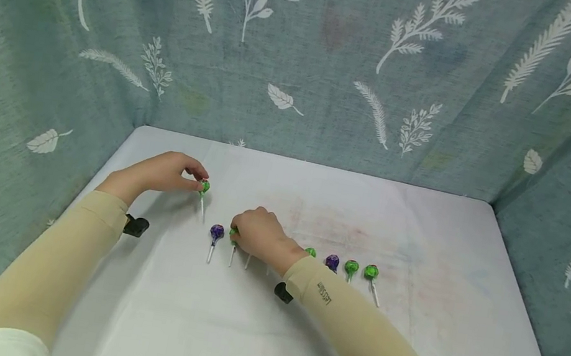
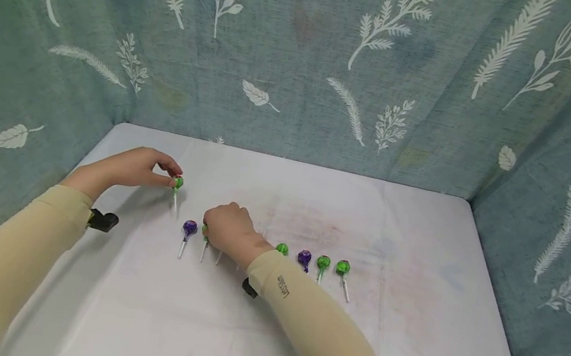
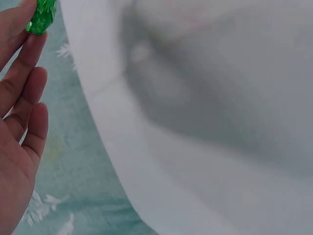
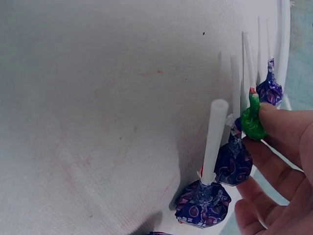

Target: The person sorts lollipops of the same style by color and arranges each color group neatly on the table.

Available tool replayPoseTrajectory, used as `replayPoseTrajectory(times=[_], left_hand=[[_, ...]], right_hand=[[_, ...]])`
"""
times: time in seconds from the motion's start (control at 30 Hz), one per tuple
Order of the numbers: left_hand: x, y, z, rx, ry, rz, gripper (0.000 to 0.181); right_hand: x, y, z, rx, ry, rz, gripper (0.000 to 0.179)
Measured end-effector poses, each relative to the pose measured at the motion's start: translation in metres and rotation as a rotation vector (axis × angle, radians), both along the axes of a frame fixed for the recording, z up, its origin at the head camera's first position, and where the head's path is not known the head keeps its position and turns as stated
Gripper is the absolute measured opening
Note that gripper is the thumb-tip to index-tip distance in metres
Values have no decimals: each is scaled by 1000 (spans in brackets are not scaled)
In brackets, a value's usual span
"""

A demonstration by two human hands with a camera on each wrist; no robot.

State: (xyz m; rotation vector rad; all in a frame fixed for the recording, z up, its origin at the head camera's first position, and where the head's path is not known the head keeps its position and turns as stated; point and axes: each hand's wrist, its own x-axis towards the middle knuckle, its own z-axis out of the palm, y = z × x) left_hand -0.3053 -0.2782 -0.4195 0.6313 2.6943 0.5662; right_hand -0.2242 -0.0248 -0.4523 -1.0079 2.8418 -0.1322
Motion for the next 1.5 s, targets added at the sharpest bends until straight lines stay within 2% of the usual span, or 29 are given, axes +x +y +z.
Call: replayPoseTrajectory(times=[0.17, 0.27, 0.47, 0.63, 0.73, 0.9, 1.03, 1.13, 1.3, 1.5], left_hand=[[-30, 23, 13, 20, -5, -46, 27], [-46, 39, 15, 27, -3, -69, 24], [-72, 71, 14, 10, -25, -103, 24], [-88, 92, 10, -14, -41, -130, 27], [-95, 102, 7, -18, -53, -143, 28], [-105, 116, 1, -17, -35, -160, 27], [-109, 126, -2, -20, -31, -141, 28], [-108, 129, -7, -14, -27, -118, 27], [-114, 129, -22, -4, 10, -111, 26], [-114, 127, -31, 1, -10, -112, 30]], right_hand=[[-1, 1, 1, 4, -7, -24, 19], [-1, 1, 0, 8, -6, -33, 20], [-1, -1, -4, 12, -11, -51, 16], [0, -1, -5, 16, 12, -49, 14], [1, 0, -5, 20, 34, -50, 13], [2, 2, -5, 20, 53, -51, 12], [1, 3, -6, 17, 52, -55, 11], [1, 3, -7, 15, 59, -53, 11], [1, 3, -8, 21, 80, -45, 12], [1, 3, -8, 41, 77, -53, 13]])
